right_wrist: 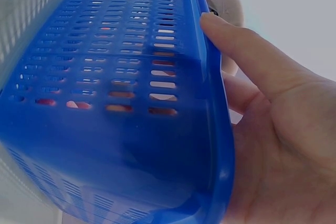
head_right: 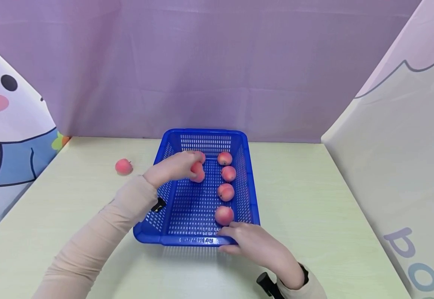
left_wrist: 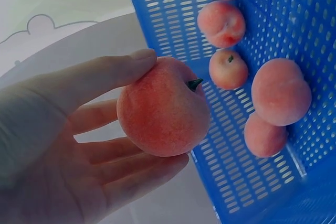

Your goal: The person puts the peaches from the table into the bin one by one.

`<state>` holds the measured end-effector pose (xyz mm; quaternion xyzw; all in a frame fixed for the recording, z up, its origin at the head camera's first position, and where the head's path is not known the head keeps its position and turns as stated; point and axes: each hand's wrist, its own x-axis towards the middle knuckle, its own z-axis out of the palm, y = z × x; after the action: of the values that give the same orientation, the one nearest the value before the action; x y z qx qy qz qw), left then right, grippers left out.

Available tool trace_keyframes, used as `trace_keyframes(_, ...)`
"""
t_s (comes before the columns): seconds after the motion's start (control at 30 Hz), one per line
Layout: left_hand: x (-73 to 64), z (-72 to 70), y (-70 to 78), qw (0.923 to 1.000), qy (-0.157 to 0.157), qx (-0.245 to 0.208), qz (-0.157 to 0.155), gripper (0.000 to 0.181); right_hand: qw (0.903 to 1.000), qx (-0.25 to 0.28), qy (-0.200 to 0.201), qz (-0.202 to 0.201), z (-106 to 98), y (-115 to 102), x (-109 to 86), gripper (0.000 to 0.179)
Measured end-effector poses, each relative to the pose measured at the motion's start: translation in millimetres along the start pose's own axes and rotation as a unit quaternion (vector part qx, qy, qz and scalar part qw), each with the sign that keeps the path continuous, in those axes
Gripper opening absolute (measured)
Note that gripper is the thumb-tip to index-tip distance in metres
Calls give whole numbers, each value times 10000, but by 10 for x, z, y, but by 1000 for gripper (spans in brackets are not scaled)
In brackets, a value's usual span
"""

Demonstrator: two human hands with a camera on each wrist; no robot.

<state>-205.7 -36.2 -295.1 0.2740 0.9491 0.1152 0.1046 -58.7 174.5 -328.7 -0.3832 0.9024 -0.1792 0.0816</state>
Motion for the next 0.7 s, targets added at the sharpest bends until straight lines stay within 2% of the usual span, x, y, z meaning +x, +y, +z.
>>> trace_keyframes(0.13, 16, 57, -7, 9998, 12, 45, 188, 16, 10000, -6, 5, 7, 1, 1, 2, 26)
trace_keyframes(0.2, 18, 83, -10, 9997, -27, -82, 222, 8, 10000, 0, 6, 6, 2, 2, 3, 27)
trace_keyframes(0.4, 30, 126, -14, 9989, -172, -389, 216, 8, 10000, -9, 12, -1, 3, 5, 3, 26)
trace_keyframes(0.63, 74, 184, 7, 9991, -210, -118, 340, 19, 10000, -8, 4, -4, -5, 5, 4, 26)
trace_keyframes(0.7, 85, 212, 14, 9991, -162, -50, 388, 16, 10000, -24, 11, -20, -6, 9, 4, 25)
